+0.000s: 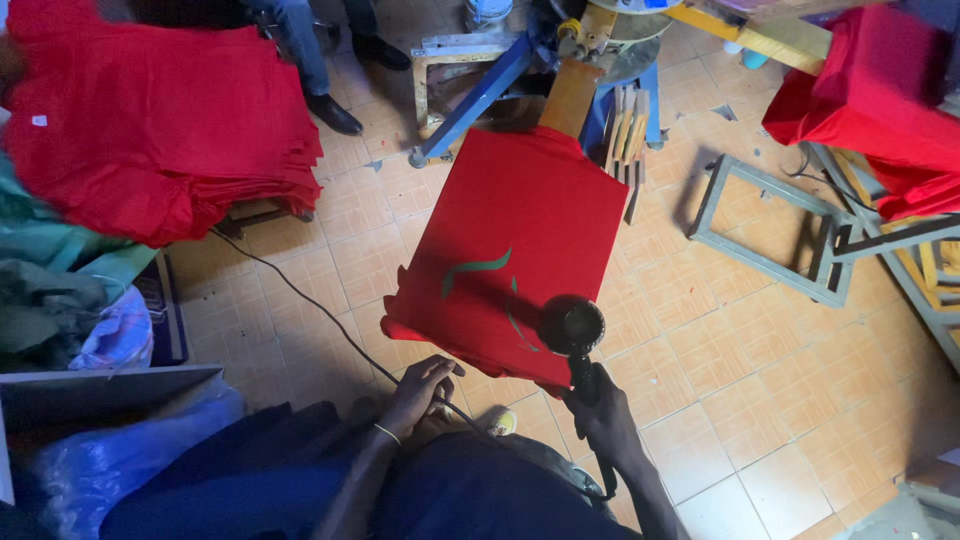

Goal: The person uses a heat gun to apply heat to a green printed design on a red t-shirt laid on a wooden board. The person moves the heat gun back and forth over the design to set the print.

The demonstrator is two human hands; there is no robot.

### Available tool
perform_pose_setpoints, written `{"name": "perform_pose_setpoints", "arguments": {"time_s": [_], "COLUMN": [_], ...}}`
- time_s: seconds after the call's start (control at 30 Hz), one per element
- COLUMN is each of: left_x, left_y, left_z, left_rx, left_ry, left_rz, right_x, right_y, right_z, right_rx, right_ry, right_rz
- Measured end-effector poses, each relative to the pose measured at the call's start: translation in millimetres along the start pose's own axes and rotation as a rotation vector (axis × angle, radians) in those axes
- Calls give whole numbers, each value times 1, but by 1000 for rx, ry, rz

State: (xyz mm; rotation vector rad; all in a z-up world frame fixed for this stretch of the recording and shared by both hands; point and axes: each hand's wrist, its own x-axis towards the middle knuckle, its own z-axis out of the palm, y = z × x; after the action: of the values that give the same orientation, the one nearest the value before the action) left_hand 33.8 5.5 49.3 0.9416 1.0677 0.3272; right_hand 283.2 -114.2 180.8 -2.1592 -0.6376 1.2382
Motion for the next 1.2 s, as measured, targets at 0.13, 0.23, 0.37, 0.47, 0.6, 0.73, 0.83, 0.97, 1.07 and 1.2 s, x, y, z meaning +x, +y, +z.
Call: {"name": "perform_pose_setpoints", "arguments": {"time_s": [0.13, 0.23, 0.37, 0.47, 0.6, 0.73, 0.83, 0.97, 1.07, 1.2], "left_x": [9, 0, 7, 15, 20, -3, -12, 19, 18, -20], "left_y": [-19, -11, -36, -54, -74, -63, -57, -91, -85, -28], "left_z": [-1, 0, -8, -19, -32, -33, -29, -43, -45, -26], "left_rx": [-24, 18, -126, -181, -229, -246, -263, -193, -175, -72], "left_ry": [24, 40, 58, 80, 157, 199, 203, 187, 203, 232], "left_rz": [-19, 32, 151, 162, 205, 174, 122, 136, 158, 48], "right_x": [-4, 9, 58, 98, 126, 122, 101, 112, 114, 106], "right_y": [3, 0, -4, -15, -30, -31, -35, -12, -18, -35], "right_z": [-1, 7, 28, 38, 40, 55, 77, 94, 85, 51], "right_rx": [62, -11, 193, 245, 176, 291, 440, 484, 399, 186], "right_ry": [-126, -145, -86, -44, 2, -116, -277, -461, -394, -130], "right_rz": [-10, -86, -292, -404, -540, -558, -485, -459, -499, -482]}}
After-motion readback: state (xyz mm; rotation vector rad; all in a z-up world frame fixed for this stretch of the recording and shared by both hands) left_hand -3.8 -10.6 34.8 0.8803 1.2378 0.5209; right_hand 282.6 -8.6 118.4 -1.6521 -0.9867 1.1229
